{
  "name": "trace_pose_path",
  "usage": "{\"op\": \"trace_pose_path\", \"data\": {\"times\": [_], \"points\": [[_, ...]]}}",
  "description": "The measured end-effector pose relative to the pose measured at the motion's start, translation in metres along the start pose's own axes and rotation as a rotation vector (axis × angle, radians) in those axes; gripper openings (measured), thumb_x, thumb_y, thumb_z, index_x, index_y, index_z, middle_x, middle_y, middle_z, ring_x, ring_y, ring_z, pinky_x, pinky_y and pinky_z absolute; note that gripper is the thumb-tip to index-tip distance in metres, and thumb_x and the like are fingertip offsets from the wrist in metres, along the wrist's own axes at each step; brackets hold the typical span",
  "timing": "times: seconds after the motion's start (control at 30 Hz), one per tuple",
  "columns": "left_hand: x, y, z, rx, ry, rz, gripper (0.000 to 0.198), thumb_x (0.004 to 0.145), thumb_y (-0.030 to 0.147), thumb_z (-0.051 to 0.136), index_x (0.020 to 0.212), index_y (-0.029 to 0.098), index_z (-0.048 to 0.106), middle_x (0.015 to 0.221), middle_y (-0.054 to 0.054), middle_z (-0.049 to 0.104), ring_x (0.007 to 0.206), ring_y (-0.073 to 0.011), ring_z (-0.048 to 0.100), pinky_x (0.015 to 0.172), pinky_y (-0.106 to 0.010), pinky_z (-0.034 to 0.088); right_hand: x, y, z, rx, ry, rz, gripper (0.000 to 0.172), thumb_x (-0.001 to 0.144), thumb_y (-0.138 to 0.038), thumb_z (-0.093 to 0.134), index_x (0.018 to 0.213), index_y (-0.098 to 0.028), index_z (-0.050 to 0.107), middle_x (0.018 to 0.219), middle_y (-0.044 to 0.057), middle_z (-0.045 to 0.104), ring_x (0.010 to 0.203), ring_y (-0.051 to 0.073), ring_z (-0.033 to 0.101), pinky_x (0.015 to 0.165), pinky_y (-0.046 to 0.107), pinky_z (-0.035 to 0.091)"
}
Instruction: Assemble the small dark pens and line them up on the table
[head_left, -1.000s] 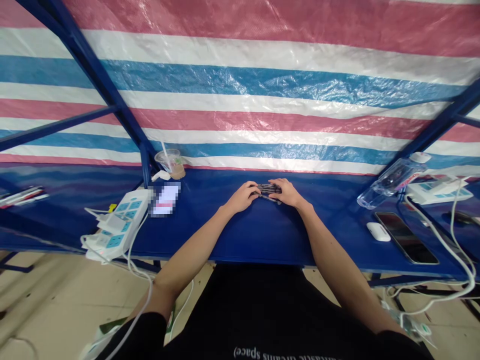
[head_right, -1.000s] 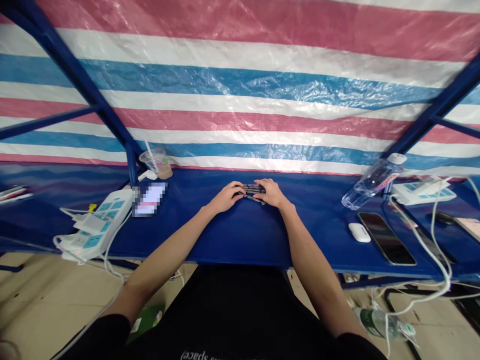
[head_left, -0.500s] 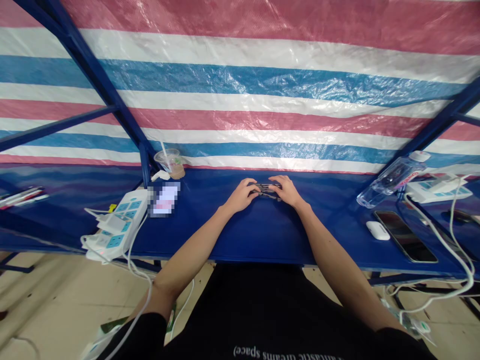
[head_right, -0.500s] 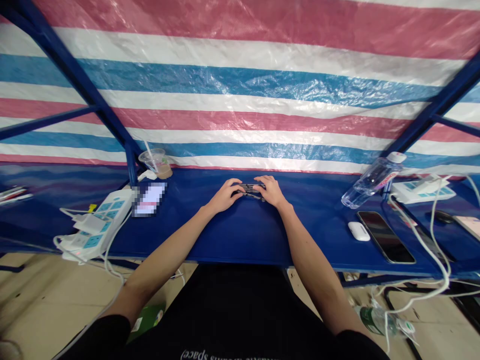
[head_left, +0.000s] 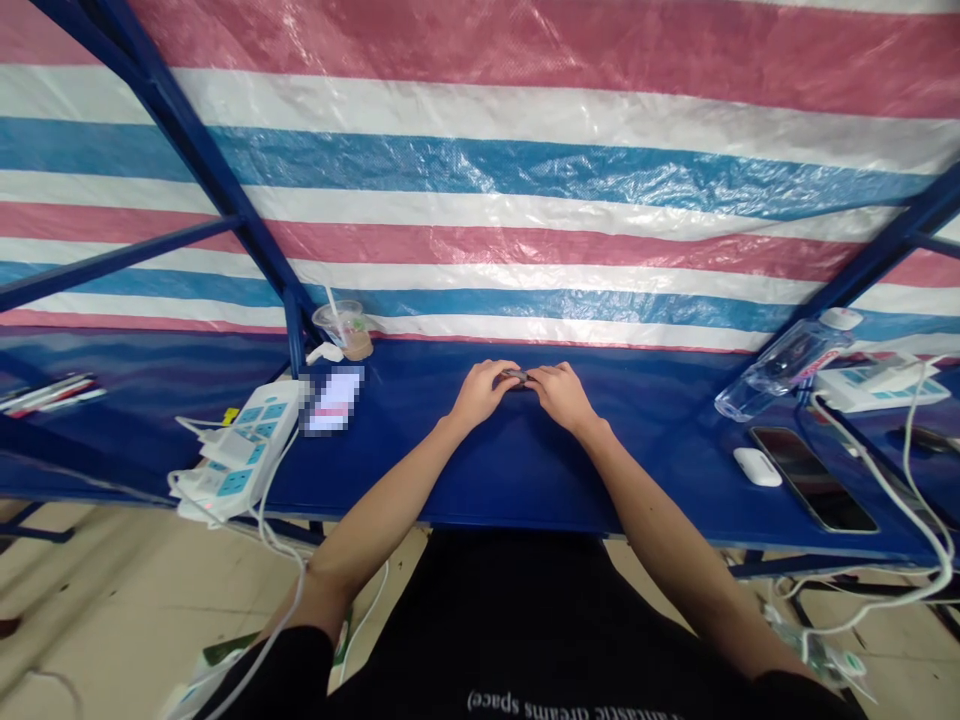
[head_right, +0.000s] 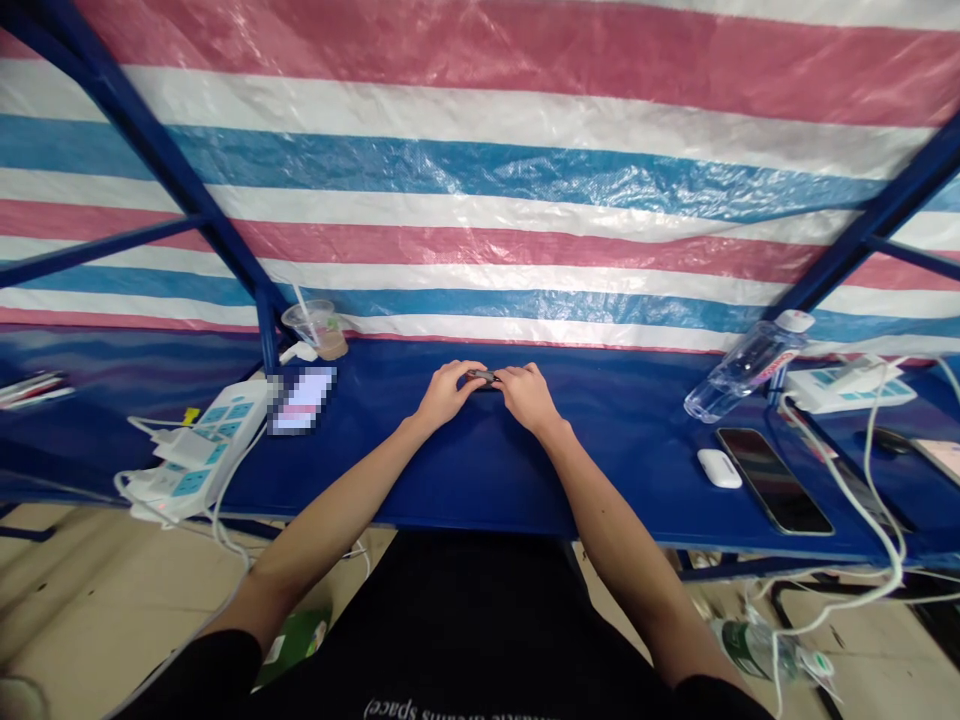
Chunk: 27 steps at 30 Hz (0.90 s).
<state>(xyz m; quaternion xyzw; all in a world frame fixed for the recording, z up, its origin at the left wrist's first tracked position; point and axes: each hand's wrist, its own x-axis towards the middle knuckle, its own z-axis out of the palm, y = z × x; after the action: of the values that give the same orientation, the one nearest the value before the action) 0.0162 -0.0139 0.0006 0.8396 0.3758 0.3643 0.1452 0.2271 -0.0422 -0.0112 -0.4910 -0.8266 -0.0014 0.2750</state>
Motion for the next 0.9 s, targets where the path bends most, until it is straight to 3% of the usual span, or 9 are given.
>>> {"op": "trace_pose_path", "data": {"times": [0.2, 0.5, 0.77, 0.9], "points": [[0.001, -0.001, -0.003, 0.018, 0.003, 0.002, 0.027, 0.105, 0.042, 0.058, 0.099, 0.022, 0.075, 0.101, -0.005, 0.078, 0.095, -0.0228, 0.066, 0.092, -0.037, 0.049, -0.001, 0.002, -0.003, 0.063, 0.051, 0.005, 0.033, 0.112, -0.031, 0.041, 0.115, -0.022, 0.072, 0.107, 0.011, 0.078, 0.097, 0.026, 0.068, 0.084, 0.036, 0.04], [0.003, 0.0, -0.004, 0.138, -0.187, -0.065, 0.044, 0.109, 0.041, 0.042, 0.081, 0.021, 0.068, 0.08, -0.003, 0.071, 0.081, -0.0207, 0.064, 0.089, -0.036, 0.043, -0.004, 0.001, -0.007, 0.026, 0.003, -0.025, 0.04, 0.111, -0.032, 0.039, 0.105, -0.022, 0.078, 0.093, 0.01, 0.074, 0.082, 0.023, 0.064, 0.078, 0.034, 0.04], [-0.001, 0.008, -0.01, 0.146, -0.227, -0.196, 0.049, 0.11, 0.048, 0.036, 0.083, 0.023, 0.068, 0.082, -0.003, 0.073, 0.079, -0.0225, 0.064, 0.071, -0.031, 0.038, -0.003, -0.001, -0.006, 0.016, -0.015, -0.031, 0.038, 0.11, -0.027, 0.04, 0.104, -0.02, 0.077, 0.096, 0.011, 0.075, 0.085, 0.024, 0.065, 0.081, 0.035, 0.04], [-0.001, 0.011, -0.012, 0.168, -0.229, -0.239, 0.048, 0.11, 0.049, 0.038, 0.088, 0.025, 0.073, 0.084, -0.004, 0.074, 0.082, -0.0238, 0.065, 0.069, -0.03, 0.038, -0.004, -0.001, -0.006, 0.014, -0.021, -0.031, 0.037, 0.11, -0.026, 0.041, 0.104, -0.021, 0.077, 0.097, 0.01, 0.075, 0.085, 0.024, 0.064, 0.081, 0.035, 0.04]]}}
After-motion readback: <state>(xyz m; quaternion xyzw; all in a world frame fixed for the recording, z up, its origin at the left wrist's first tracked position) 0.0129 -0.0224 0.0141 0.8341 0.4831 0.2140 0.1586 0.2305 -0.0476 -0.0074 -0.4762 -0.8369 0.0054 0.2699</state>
